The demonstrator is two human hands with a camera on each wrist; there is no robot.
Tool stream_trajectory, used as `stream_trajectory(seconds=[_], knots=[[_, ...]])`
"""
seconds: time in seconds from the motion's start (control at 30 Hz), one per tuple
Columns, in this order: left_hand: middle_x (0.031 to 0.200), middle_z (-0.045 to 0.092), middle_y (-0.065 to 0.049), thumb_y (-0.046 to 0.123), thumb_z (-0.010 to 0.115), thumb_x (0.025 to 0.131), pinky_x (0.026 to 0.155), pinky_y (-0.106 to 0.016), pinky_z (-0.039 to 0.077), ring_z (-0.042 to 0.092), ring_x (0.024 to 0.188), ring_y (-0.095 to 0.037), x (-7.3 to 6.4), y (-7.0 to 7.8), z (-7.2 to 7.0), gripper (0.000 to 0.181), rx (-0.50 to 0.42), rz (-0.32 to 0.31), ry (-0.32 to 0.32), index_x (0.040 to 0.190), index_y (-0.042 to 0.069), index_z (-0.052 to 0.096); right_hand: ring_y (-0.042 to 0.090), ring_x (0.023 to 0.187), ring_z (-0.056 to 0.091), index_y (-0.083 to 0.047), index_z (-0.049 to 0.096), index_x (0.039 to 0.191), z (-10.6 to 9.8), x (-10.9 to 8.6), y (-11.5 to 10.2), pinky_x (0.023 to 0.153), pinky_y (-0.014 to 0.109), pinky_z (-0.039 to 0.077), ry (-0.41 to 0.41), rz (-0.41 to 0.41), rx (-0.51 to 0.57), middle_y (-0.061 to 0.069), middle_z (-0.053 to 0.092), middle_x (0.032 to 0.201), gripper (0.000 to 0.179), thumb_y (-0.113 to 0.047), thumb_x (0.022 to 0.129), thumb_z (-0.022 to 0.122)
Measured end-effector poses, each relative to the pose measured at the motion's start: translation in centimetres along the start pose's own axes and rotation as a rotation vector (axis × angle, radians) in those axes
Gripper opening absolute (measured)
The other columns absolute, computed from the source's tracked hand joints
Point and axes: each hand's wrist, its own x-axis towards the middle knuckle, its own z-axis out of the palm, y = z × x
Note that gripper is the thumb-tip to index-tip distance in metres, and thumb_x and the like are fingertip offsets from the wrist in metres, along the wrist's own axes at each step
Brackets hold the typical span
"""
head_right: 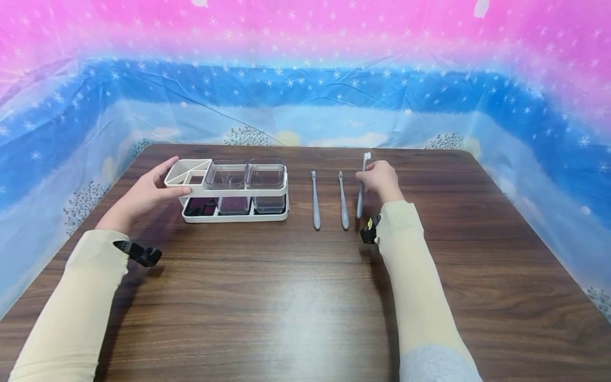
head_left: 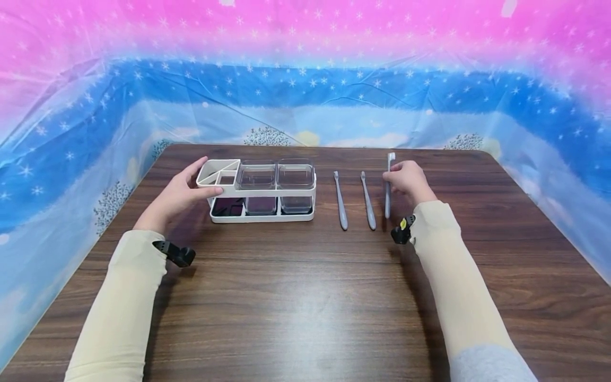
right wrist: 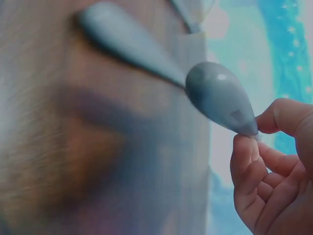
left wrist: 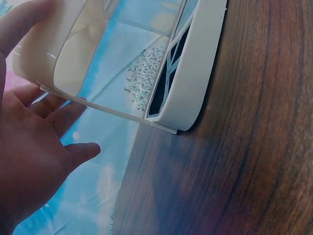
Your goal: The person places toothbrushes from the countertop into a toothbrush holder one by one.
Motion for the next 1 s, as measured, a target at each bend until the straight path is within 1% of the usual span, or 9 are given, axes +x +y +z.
stream_trajectory(seconds=[0.1, 0.17, 0.27, 0.37, 0.47, 0.53, 0.6, 0.77, 1.0], knots=[[0.157, 0.020, -0.019, 0.029, 0.070, 0.088, 0.110, -0.053, 0.027, 0.025, 0.141, -0.035, -0.1, 0.1, 0.0, 0.098, 0.016, 0.000, 0.004, 0.157, 0.020, 0.001, 0.011, 0.062, 0.057, 0.004, 0.051, 0.134, -0.7, 0.0, -1.4, 0.077, 0.040, 0.051, 0.029, -0.029, 0.008, 0.017, 0.063, 0.102, 0.046, -0.022, 0.096, 0.052], [0.156, 0.022, -0.019, 0.029, 0.070, 0.088, 0.110, -0.053, 0.028, 0.027, 0.140, -0.034, -0.2, 0.1, 0.0, 0.098, 0.010, 0.000, 0.003, 0.157, 0.020, 0.001, 0.011, 0.063, 0.058, 0.004, 0.052, 0.133, -1.1, 0.1, -2.4, 0.078, 0.041, 0.052, 0.048, -0.049, 0.007, 0.018, 0.063, 0.105, 0.045, -0.022, 0.096, 0.051], [0.155, 0.025, -0.019, 0.027, 0.070, 0.089, 0.108, -0.051, 0.030, 0.031, 0.138, -0.033, -0.2, 0.2, 0.1, 0.097, -0.008, 0.005, -0.003, 0.157, 0.019, 0.001, 0.012, 0.067, 0.060, 0.004, 0.054, 0.130, -1.7, 0.3, -3.9, 0.074, 0.035, 0.052, 0.069, -0.078, 0.033, 0.021, 0.061, 0.113, 0.044, -0.023, 0.095, 0.052], [0.155, 0.026, -0.020, 0.027, 0.069, 0.089, 0.108, -0.050, 0.031, 0.031, 0.137, -0.032, -0.2, 0.2, 0.1, 0.096, -0.013, 0.007, -0.007, 0.157, 0.019, 0.001, 0.017, 0.078, 0.065, 0.003, 0.054, 0.130, -2.2, 0.3, -5.7, 0.071, 0.030, 0.051, 0.075, -0.102, 0.056, 0.021, 0.057, 0.123, 0.044, -0.025, 0.095, 0.053], [0.154, 0.027, -0.020, 0.028, 0.069, 0.089, 0.108, -0.050, 0.030, 0.031, 0.138, -0.032, -0.2, 0.2, 0.1, 0.096, -0.016, 0.007, -0.008, 0.157, 0.020, 0.001, 0.022, 0.087, 0.066, 0.001, 0.054, 0.130, -2.5, 0.0, -7.7, 0.072, 0.029, 0.050, 0.080, -0.123, 0.072, 0.020, 0.057, 0.127, 0.044, -0.027, 0.096, 0.052], [0.154, 0.027, -0.020, 0.027, 0.069, 0.089, 0.108, -0.050, 0.031, 0.031, 0.137, -0.032, -0.2, 0.2, 0.1, 0.096, -0.011, 0.011, -0.009, 0.157, 0.019, 0.001, 0.021, 0.086, 0.067, 0.000, 0.055, 0.129, -2.6, -0.2, -9.1, 0.070, 0.027, 0.050, 0.089, -0.146, 0.076, 0.018, 0.058, 0.126, 0.043, -0.027, 0.096, 0.052], [0.154, 0.028, -0.020, 0.027, 0.069, 0.089, 0.107, -0.049, 0.031, 0.032, 0.136, -0.032, -0.2, 0.1, 0.0, 0.096, -0.014, 0.013, -0.010, 0.157, 0.019, 0.001, 0.016, 0.079, 0.067, 0.000, 0.057, 0.127, -2.6, -0.6, -10.5, 0.068, 0.026, 0.050, 0.104, -0.175, 0.091, 0.017, 0.059, 0.124, 0.041, -0.026, 0.096, 0.052], [0.153, 0.029, -0.020, 0.026, 0.069, 0.090, 0.107, -0.048, 0.032, 0.033, 0.136, -0.032, -0.2, 0.0, 0.0, 0.096, -0.019, 0.012, -0.015, 0.157, 0.019, 0.000, 0.009, 0.068, 0.065, -0.003, 0.057, 0.129, -2.1, -1.3, -14.1, 0.063, 0.023, 0.050, 0.110, -0.228, 0.166, 0.013, 0.062, 0.123, 0.040, -0.025, 0.095, 0.054], [0.153, 0.029, -0.020, 0.028, 0.070, 0.089, 0.107, -0.050, 0.033, 0.033, 0.136, -0.032, -0.2, -0.1, 0.2, 0.097, -0.033, 0.010, -0.006, 0.157, 0.020, 0.000, 0.012, 0.069, 0.067, -0.005, 0.057, 0.129, 0.7, -2.3, -18.7, 0.062, 0.024, 0.051, 0.080, -0.288, 0.292, 0.008, 0.064, 0.122, 0.039, -0.022, 0.094, 0.057]])
